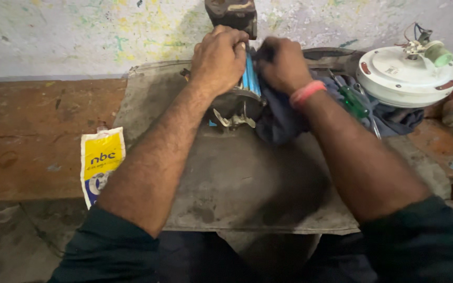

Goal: The person cleans the exterior of a blue electric motor with a cloth, then uses a green-handled screwdriver to loosen and remove screws from the motor housing. The person continues to manipulate the motor and its wires while seated at a workbench.

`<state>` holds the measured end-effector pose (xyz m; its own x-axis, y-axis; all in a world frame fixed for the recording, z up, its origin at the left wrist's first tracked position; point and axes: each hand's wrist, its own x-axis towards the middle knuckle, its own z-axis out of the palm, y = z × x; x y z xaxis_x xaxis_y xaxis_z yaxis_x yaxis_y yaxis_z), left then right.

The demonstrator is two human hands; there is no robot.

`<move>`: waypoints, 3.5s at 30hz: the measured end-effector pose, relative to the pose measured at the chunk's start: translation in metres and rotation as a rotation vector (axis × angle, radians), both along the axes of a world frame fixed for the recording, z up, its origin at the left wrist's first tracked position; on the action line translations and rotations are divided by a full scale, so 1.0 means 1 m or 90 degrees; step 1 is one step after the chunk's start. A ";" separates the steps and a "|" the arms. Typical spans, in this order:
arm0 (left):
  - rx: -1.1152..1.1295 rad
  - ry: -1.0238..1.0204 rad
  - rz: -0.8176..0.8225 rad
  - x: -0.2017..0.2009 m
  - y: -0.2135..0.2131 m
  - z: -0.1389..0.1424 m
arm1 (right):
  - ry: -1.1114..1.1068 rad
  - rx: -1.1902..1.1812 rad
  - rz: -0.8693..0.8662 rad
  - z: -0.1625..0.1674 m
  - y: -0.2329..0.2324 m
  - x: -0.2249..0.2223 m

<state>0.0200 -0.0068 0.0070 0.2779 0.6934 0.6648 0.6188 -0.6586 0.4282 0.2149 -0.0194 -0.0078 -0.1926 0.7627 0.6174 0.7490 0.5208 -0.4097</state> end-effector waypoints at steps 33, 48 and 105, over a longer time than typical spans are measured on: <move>0.019 -0.013 -0.028 -0.007 0.006 -0.002 | -0.036 -0.033 -0.093 0.000 0.043 -0.020; 0.028 0.012 -0.004 -0.005 0.005 0.001 | -0.022 0.007 -0.068 0.001 0.034 -0.015; -0.016 -0.009 -0.006 -0.002 0.004 0.001 | 0.140 0.148 -0.178 0.021 -0.036 0.049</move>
